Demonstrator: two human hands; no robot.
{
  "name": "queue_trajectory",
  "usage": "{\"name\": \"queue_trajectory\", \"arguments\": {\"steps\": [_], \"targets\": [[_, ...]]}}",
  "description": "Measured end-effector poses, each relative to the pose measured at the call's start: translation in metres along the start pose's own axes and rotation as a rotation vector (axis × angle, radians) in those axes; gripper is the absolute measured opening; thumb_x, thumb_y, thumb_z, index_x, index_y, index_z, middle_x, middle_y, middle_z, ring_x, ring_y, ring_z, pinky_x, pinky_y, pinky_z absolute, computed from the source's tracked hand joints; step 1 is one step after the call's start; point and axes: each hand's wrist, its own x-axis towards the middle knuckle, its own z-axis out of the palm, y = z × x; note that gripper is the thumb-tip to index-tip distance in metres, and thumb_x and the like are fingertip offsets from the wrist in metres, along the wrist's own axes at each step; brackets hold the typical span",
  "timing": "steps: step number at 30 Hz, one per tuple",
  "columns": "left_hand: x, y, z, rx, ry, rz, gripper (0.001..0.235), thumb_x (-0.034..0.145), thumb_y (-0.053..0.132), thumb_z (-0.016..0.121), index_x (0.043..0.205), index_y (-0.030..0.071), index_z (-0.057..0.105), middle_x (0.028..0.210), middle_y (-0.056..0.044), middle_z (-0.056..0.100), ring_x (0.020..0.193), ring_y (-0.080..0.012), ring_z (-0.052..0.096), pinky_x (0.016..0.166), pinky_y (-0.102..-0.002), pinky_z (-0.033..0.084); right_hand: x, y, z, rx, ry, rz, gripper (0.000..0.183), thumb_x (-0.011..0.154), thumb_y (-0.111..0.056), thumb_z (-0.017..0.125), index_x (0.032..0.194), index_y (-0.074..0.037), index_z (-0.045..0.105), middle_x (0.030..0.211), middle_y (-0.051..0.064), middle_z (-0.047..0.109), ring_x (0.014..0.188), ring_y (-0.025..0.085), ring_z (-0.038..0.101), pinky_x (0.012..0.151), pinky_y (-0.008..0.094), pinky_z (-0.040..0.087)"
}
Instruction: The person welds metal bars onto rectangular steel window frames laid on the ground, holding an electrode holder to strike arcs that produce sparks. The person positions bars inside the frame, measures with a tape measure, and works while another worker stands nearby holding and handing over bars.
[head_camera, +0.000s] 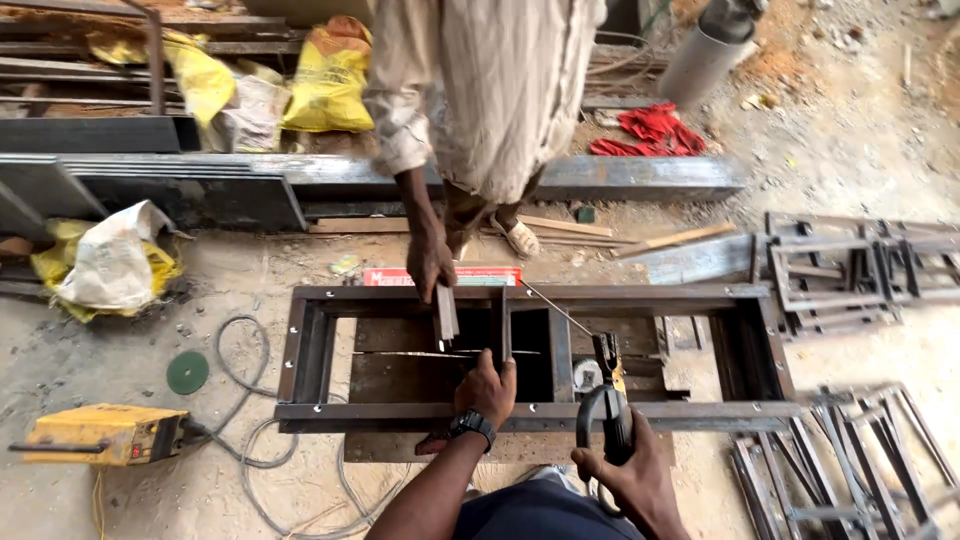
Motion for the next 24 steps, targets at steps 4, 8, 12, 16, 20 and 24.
{"name": "queue_trajectory", "arguments": {"steps": [4, 8, 12, 16, 20, 24], "targets": [[-0.013, 0.030, -0.028, 0.092, -0.053, -0.095, 0.063, 0.097, 0.057, 0.047, 0.143, 0.015, 0.052, 0.116, -0.021, 0.072, 0.106, -0.0423, 0.070, 0.092, -0.054, 0.056, -0.015, -0.001, -0.003, 0.012, 0.060, 0.028, 0.112, 0.052, -0.046, 0.091, 0.142, 0.003, 0.046, 0.109, 0.019, 0.073, 0.095, 0.030, 0.076, 0.087, 0.041, 0.062], [-0.001, 0.005, 0.002, 0.016, 0.023, -0.029, 0.065, 0.094, 0.058, 0.050, 0.142, 0.014, 0.053, 0.113, -0.023, 0.074, 0.104, -0.0427, 0.071, 0.091, -0.054, 0.056, -0.007, 0.046, 0.003, -0.007, 0.143, -0.059, 0.113, 0.052, -0.041, 0.096, 0.142, 0.003, 0.043, 0.112, 0.017, 0.071, 0.102, 0.026, 0.071, 0.089, 0.038, 0.058], [0.004, 0.002, 0.006, 0.029, 0.048, -0.029, 0.065, 0.095, 0.058, 0.049, 0.141, 0.011, 0.054, 0.114, -0.024, 0.073, 0.106, -0.0431, 0.070, 0.092, -0.054, 0.056, -0.004, 0.062, -0.004, 0.109, 0.096, -0.104, 0.116, 0.050, -0.037, 0.098, 0.144, 0.003, 0.044, 0.106, 0.015, 0.074, 0.099, 0.025, 0.074, 0.089, 0.035, 0.057], [0.001, 0.004, 0.003, 0.041, 0.047, -0.059, 0.065, 0.095, 0.057, 0.049, 0.141, 0.012, 0.054, 0.116, -0.022, 0.073, 0.106, -0.0427, 0.070, 0.090, -0.053, 0.056, 0.002, 0.096, -0.021, 0.093, 0.127, 0.059, 0.107, 0.050, -0.036, 0.097, 0.139, 0.001, 0.051, 0.096, 0.017, 0.074, 0.090, 0.026, 0.076, 0.086, 0.035, 0.059], [0.001, 0.000, 0.004, 0.026, 0.057, -0.023, 0.064, 0.095, 0.057, 0.047, 0.141, 0.012, 0.053, 0.114, -0.019, 0.074, 0.103, -0.0405, 0.071, 0.087, -0.053, 0.057, 0.002, 0.127, -0.047, 0.351, 0.229, 0.098, 0.110, 0.052, -0.037, 0.094, 0.141, 0.001, 0.042, 0.097, 0.020, 0.071, 0.084, 0.033, 0.078, 0.079, 0.041, 0.063], [0.000, 0.004, 0.001, 0.010, 0.051, -0.037, 0.064, 0.095, 0.056, 0.048, 0.142, 0.013, 0.052, 0.111, -0.018, 0.075, 0.101, -0.0395, 0.072, 0.085, -0.052, 0.057, 0.010, 0.171, -0.086, 0.208, 0.282, 0.185, 0.111, 0.056, -0.037, 0.094, 0.146, 0.002, 0.040, 0.102, 0.027, 0.071, 0.091, 0.038, 0.077, 0.086, 0.046, 0.063]]}}
